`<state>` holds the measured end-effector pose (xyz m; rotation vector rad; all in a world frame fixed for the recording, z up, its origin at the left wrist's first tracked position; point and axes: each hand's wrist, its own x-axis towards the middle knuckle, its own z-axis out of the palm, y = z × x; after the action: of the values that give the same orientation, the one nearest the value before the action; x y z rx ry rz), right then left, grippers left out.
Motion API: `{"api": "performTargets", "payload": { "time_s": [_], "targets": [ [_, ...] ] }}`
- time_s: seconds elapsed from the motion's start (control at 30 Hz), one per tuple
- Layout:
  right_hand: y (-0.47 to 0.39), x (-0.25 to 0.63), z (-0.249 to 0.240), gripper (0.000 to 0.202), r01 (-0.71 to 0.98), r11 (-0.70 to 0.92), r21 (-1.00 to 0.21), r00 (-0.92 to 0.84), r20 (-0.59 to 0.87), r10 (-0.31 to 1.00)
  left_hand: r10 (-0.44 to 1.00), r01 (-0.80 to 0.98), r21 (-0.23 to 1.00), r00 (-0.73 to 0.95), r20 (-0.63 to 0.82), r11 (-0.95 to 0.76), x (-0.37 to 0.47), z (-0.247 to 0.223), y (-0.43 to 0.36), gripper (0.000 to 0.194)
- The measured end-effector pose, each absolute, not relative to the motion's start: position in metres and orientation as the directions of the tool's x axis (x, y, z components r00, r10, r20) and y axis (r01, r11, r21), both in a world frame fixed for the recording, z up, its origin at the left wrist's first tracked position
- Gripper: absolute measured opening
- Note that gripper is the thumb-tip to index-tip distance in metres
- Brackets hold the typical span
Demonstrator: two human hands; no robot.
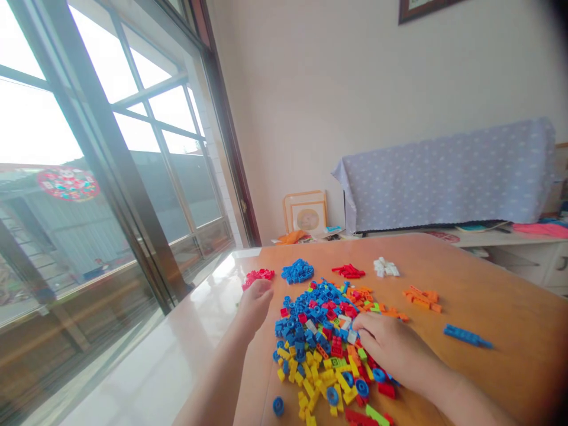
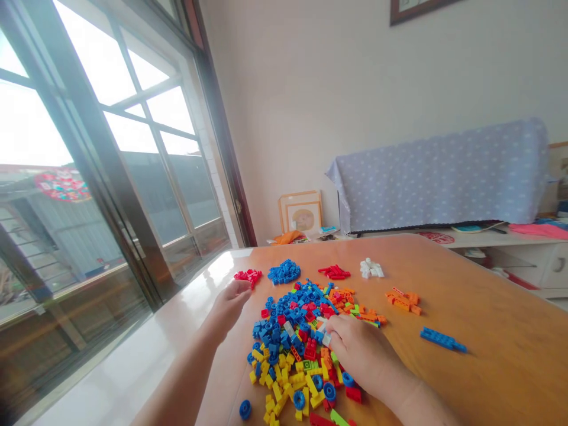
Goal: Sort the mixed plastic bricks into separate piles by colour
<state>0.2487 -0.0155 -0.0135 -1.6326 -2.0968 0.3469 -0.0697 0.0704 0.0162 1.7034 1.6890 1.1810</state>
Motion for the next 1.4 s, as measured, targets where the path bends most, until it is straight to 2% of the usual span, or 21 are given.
{"api": "performTargets", "payload": {
  "time_s": [0.07,0.17,0.33,0.5,0.77,0.97,1.1,1.4],
  "targets": [
    [-0.016,0.248,-0.015,0.024,0.848,0.269,-0.456,-0.207,0.183,0.961,0.967,0.577,0.803,-0.080,0.242,-0.153,-0.054,0.012,0.057,0.033],
    [-0.016,0.247,-0.019,0.023,0.855,0.279,-0.436,-0.226,0.170,0.959,0.972,0.678,0.698,0.128,0.197,-0.231,-0.030,-0.002,0.040,0.032],
    [-0.016,0.248,-0.021,0.023,0.856,0.272,-0.440,-0.233,0.141,0.962,0.947,0.756,0.574,0.211,0.242,-0.315,-0.014,-0.020,0.026,0.033],
    [-0.013,0.257,-0.018,0.020,0.870,0.224,-0.439,-0.197,0.105,0.975,0.935,0.779,0.533,0.195,0.295,-0.331,-0.030,-0.028,0.032,0.030],
    [-0.005,0.279,-0.019,0.014,0.911,0.092,-0.402,-0.080,0.047,0.996,0.946,0.807,0.511,0.172,0.276,-0.295,-0.043,-0.021,0.037,0.030],
    [-0.013,0.266,-0.011,0.015,0.876,0.120,-0.467,-0.122,0.027,0.992,0.949,0.825,0.476,0.219,0.228,-0.304,-0.036,-0.026,0.040,0.044],
    [-0.011,0.273,-0.008,0.015,0.866,0.112,-0.487,-0.094,0.061,0.994,0.932,0.816,0.456,0.271,0.242,-0.356,-0.034,-0.031,0.044,0.044],
    [0.000,0.311,-0.006,0.016,0.884,-0.023,-0.466,0.075,0.094,0.993,0.914,0.800,0.446,0.316,0.254,-0.401,-0.028,-0.026,0.037,0.039]
  ]
}}
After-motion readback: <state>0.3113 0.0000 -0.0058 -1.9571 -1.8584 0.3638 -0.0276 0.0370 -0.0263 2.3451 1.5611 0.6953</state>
